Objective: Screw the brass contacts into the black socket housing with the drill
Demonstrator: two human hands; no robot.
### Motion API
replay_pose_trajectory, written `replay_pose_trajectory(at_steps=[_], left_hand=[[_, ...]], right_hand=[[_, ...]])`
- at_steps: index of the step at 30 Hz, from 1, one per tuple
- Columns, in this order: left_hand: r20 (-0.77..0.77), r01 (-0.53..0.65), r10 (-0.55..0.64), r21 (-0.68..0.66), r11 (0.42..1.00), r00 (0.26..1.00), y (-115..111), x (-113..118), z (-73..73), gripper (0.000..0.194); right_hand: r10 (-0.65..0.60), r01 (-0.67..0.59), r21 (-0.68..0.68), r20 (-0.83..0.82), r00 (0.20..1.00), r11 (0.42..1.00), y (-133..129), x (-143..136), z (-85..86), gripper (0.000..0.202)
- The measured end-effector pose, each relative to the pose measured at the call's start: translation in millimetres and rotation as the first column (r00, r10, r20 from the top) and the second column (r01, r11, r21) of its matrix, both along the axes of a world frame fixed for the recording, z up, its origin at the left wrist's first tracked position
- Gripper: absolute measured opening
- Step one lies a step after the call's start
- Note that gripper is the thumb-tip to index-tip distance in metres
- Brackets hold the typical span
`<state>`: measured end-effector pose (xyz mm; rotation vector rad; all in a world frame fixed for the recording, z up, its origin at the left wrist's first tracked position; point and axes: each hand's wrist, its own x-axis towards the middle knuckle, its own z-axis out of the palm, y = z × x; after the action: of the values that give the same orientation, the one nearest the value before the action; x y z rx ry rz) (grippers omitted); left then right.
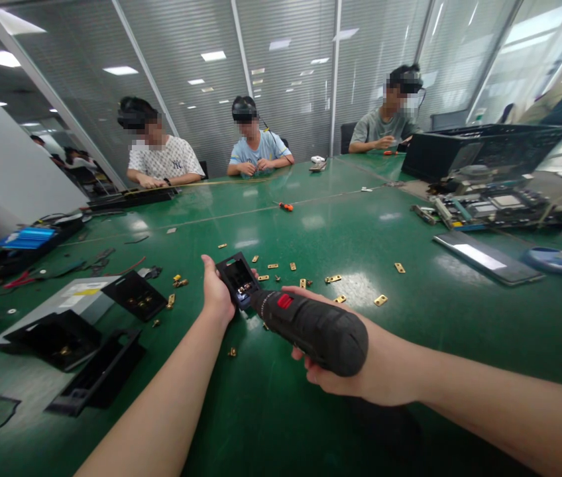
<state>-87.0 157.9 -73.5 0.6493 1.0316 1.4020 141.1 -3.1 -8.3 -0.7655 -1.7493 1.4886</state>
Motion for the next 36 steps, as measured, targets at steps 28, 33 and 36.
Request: replay_pose_trajectory(at_steps=[28,33,36], left_hand=[[0.039,0.014,-0.014,-0.011,1.0,0.999,-1.3,1.2,2.8,0.081],[-0.001,0.014,-0.014,-0.011,1.0,1.0,-1.6,1.9,3.5,0.082],[-0.01,0.01,-0.01,-0.014,1.0,1.0,-2.4,2.8,4.9,0.081]], right_hand=[[0.025,-0.03,-0.075,-0.063,0.998,0.997,0.5,1.0,-0.8,0.1],[0.023,-0.027,-0.062,-0.063,0.998,0.998,0.5,0.6,-1.1,0.099],[0.026,-0.031,-0.073,-0.063,0.998,0.997,0.6,0.2,0.2,0.098]])
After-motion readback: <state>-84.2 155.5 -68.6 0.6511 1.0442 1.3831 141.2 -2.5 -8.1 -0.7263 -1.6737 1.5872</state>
